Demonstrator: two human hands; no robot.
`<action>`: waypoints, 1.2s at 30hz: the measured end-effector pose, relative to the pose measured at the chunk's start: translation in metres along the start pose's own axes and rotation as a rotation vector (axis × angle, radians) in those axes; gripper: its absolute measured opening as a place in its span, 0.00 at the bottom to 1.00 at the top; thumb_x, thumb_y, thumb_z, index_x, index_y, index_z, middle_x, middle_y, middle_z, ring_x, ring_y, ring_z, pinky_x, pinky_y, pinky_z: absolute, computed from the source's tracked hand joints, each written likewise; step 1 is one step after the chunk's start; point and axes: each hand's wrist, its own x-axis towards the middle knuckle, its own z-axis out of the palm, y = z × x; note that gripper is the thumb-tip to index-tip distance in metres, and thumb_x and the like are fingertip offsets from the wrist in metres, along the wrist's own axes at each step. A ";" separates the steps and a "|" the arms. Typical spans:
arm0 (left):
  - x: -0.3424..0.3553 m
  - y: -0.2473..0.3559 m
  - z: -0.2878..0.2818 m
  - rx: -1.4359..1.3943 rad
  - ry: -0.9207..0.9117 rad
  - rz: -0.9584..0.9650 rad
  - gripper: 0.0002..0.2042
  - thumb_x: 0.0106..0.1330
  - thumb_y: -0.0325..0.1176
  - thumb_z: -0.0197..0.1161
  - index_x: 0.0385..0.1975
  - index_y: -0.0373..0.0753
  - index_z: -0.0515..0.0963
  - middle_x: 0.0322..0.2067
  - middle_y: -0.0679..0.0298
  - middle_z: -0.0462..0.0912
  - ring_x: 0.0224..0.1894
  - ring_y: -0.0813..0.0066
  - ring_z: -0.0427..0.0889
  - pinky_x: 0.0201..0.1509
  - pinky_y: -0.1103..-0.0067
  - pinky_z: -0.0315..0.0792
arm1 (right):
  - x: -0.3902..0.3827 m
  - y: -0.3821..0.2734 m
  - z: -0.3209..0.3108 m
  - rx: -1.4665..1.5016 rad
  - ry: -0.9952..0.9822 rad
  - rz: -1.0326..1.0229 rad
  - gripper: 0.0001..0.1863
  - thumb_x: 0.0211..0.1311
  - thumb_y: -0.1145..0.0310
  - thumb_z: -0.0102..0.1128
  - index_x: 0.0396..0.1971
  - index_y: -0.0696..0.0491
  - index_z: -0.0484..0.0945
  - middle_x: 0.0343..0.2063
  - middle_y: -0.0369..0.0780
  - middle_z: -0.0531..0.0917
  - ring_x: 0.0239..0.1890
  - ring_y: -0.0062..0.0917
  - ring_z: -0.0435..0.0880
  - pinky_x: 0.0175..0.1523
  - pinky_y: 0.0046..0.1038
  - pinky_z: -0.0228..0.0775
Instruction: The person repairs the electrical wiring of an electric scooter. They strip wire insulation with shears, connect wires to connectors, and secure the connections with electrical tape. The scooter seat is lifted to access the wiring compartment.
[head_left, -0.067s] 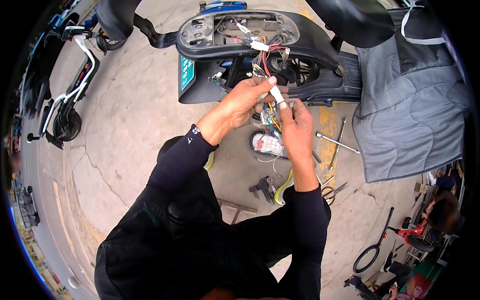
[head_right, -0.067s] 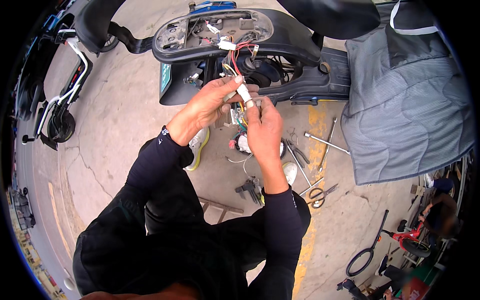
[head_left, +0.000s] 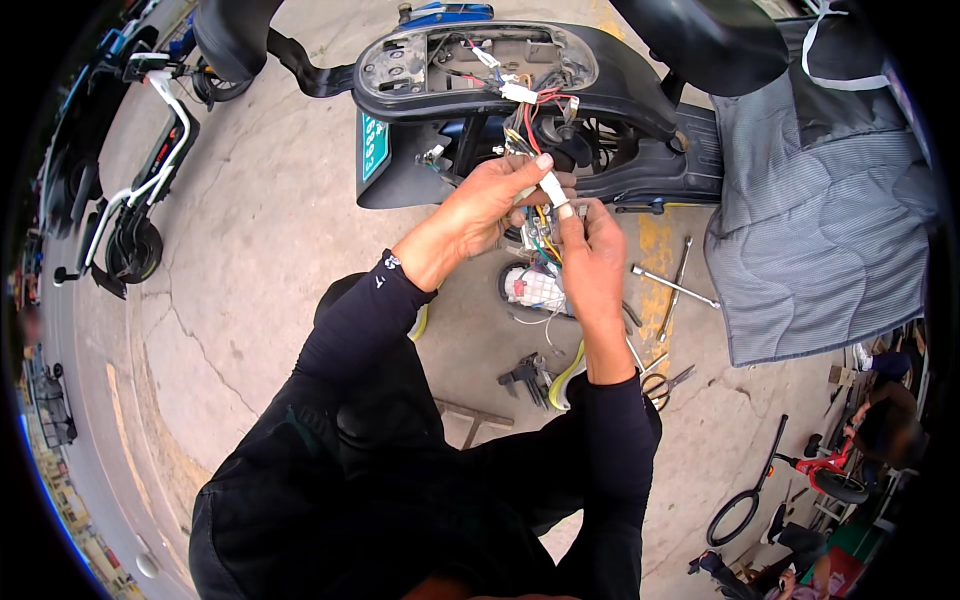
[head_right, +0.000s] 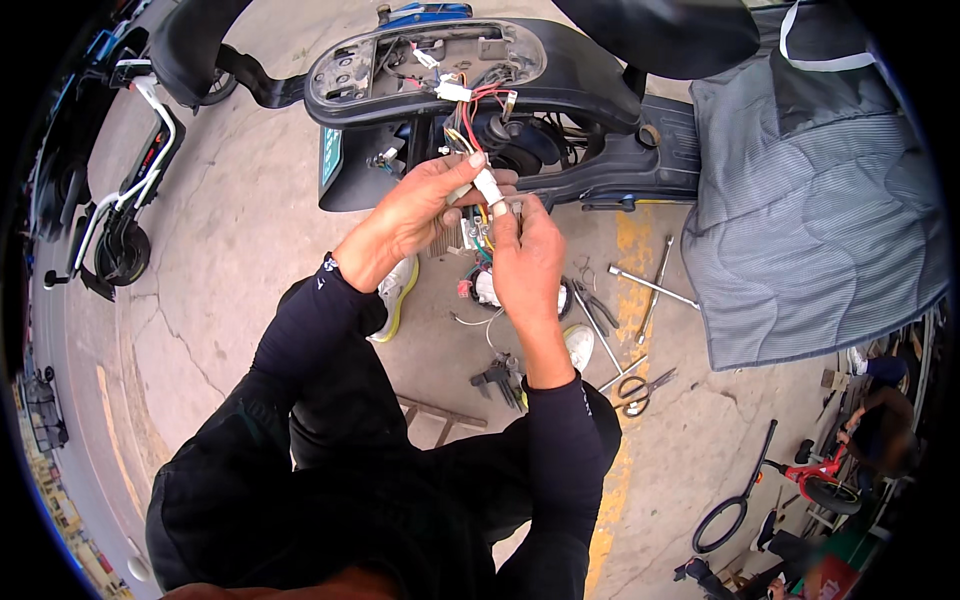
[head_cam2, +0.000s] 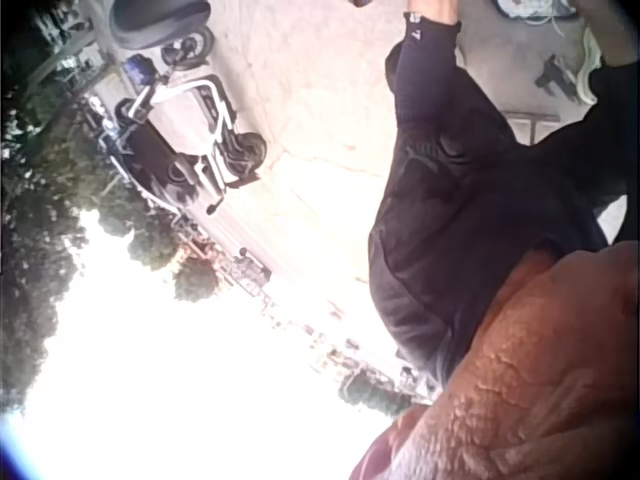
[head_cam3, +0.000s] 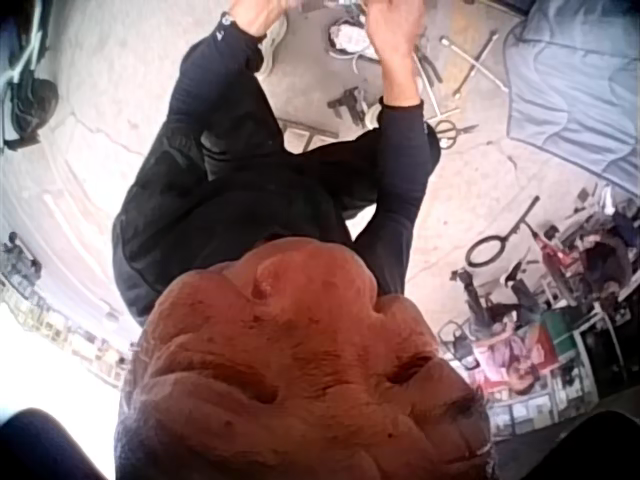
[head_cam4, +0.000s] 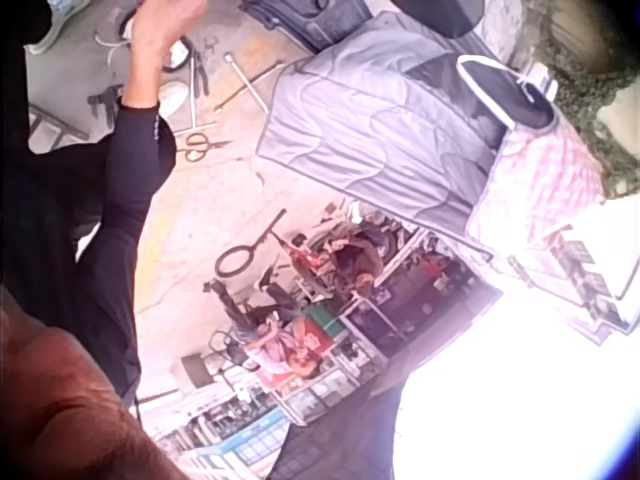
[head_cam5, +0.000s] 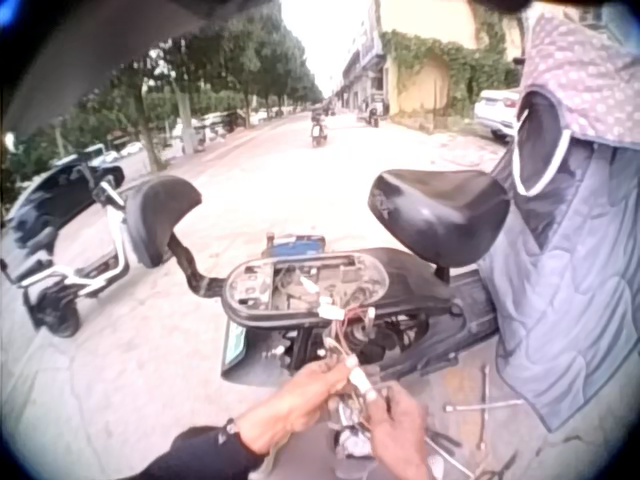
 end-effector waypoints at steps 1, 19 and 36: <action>0.000 0.000 0.000 -0.015 0.003 -0.005 0.19 0.72 0.45 0.62 0.49 0.34 0.77 0.49 0.58 0.85 0.50 0.75 0.85 0.22 0.92 0.67 | 0.000 -0.001 0.001 -0.003 0.010 0.000 0.09 0.69 0.69 0.55 0.35 0.61 0.76 0.21 0.45 0.80 0.23 0.31 0.79 0.32 0.34 0.69; -0.003 -0.003 0.006 -0.043 0.031 0.037 0.14 0.72 0.41 0.64 0.48 0.38 0.78 0.47 0.60 0.86 0.45 0.80 0.85 0.19 0.92 0.63 | 0.001 -0.005 -0.002 -0.232 0.052 -0.165 0.10 0.69 0.69 0.56 0.33 0.62 0.74 0.20 0.48 0.76 0.21 0.33 0.74 0.29 0.35 0.66; 0.000 -0.002 0.005 0.057 0.040 0.113 0.15 0.71 0.44 0.64 0.36 0.36 0.77 0.32 0.66 0.85 0.26 0.87 0.83 0.15 0.91 0.61 | -0.002 -0.011 0.010 -0.142 0.171 -0.126 0.10 0.59 0.76 0.67 0.41 0.60 0.80 0.29 0.49 0.86 0.31 0.40 0.87 0.39 0.33 0.77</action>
